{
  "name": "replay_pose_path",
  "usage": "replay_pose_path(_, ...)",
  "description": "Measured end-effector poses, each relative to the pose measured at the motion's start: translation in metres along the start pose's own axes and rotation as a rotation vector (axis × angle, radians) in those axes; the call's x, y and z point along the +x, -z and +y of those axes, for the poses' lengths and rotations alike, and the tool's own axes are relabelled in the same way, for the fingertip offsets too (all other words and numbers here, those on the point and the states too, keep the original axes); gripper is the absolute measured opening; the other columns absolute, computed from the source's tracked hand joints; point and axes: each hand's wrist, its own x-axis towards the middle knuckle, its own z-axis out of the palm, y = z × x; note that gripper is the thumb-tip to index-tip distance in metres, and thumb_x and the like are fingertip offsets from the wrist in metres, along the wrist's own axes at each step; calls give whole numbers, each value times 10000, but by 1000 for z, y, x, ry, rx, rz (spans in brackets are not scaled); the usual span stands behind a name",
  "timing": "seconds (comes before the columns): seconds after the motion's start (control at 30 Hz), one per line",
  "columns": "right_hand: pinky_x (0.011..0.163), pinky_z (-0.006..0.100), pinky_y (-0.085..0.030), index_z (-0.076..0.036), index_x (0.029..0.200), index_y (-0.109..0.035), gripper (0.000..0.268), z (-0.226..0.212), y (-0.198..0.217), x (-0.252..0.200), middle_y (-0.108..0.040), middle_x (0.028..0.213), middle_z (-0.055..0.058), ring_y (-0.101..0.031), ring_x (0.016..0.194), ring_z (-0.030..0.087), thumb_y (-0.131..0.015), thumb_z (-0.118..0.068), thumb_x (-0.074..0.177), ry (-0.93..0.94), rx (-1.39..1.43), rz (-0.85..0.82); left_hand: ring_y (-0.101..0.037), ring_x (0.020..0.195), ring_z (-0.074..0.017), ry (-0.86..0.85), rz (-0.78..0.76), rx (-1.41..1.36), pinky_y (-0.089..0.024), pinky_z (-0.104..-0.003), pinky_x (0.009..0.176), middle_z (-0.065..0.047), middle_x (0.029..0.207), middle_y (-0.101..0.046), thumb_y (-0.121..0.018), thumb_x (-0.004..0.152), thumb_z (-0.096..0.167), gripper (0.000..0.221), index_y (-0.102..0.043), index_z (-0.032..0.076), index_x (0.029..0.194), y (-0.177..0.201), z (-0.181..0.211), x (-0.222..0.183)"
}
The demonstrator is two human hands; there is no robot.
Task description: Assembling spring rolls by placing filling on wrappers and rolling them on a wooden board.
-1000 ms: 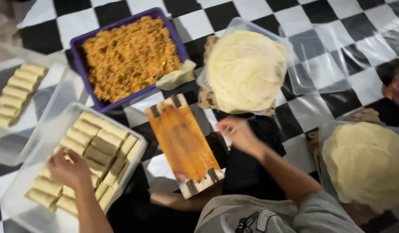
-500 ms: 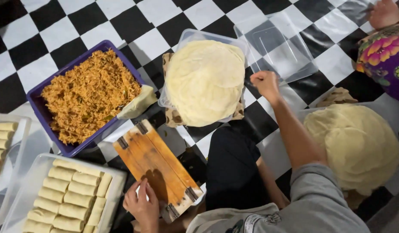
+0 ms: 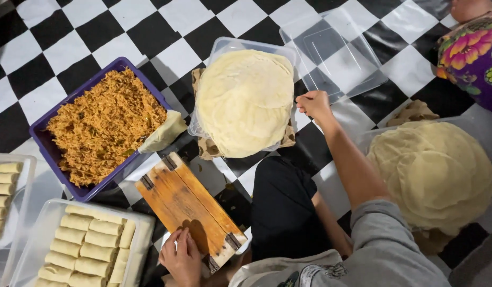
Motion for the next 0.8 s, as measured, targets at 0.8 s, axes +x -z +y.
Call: replay_pose_path(0.8, 576, 304, -514, -2, 721, -686, 235, -22, -7, 12, -685, 693, 58, -593, 592, 159, -683, -201, 845, 192, -308, 123, -624, 1090, -200, 78, -72, -4, -372, -380, 1082, -23, 1204, -658, -740, 891, 91, 227, -744, 119, 1116, -1, -6, -8)
